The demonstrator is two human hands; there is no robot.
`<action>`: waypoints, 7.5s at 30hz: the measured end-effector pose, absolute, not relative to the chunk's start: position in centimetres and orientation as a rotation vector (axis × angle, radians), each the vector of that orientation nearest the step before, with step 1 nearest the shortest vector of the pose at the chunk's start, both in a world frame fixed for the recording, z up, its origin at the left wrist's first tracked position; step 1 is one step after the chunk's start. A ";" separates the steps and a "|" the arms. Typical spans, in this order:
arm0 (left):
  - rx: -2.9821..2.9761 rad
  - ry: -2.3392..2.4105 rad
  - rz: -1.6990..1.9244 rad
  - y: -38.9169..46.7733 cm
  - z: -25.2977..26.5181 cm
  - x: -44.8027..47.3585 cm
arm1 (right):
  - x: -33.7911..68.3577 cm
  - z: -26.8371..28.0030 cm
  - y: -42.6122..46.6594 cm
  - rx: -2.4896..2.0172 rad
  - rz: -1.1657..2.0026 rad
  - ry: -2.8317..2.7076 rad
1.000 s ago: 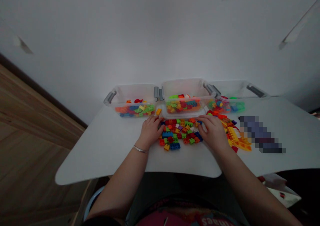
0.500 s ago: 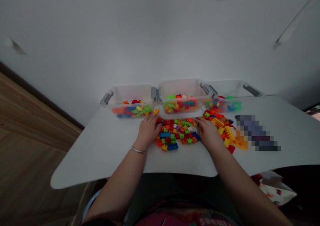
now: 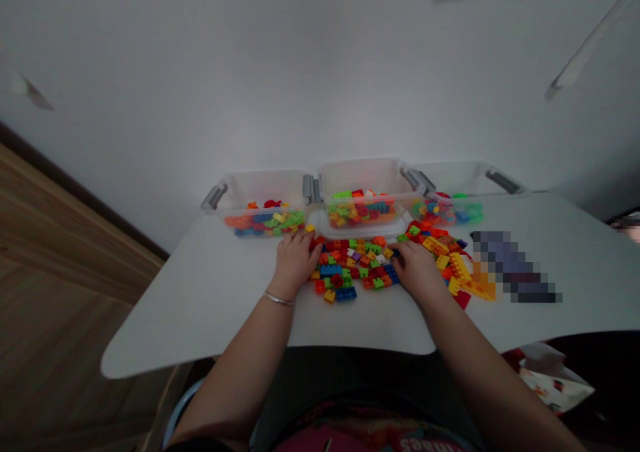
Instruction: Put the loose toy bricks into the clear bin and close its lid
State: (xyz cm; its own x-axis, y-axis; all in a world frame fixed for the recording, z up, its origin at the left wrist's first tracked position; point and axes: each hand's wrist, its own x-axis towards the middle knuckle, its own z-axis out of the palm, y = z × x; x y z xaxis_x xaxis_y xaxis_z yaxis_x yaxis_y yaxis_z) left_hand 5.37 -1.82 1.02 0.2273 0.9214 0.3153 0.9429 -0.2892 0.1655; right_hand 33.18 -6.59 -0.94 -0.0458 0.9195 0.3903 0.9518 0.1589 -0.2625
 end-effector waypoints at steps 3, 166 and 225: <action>-2.379 -1.830 -0.560 -1.9 1.3 5.4 | 33.1 -0.9 -6.6 -1.762 -0.089 -1.923; -2.544 -1.850 -0.668 -1.9 1.4 4.5 | 32.0 4.0 -3.9 -1.286 -0.130 -1.447; -2.550 -1.834 -0.699 -1.8 1.1 4.5 | 31.8 -1.4 -4.0 -1.475 0.243 -1.308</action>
State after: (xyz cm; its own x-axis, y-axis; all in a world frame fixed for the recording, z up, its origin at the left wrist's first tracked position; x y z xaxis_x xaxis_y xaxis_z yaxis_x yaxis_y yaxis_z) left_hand 4.49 -1.82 1.11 0.2569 0.9185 0.3007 0.8855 -0.3483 0.3075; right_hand 31.78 -3.98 -1.42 0.3700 0.7985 0.4749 0.5743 0.2053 -0.7925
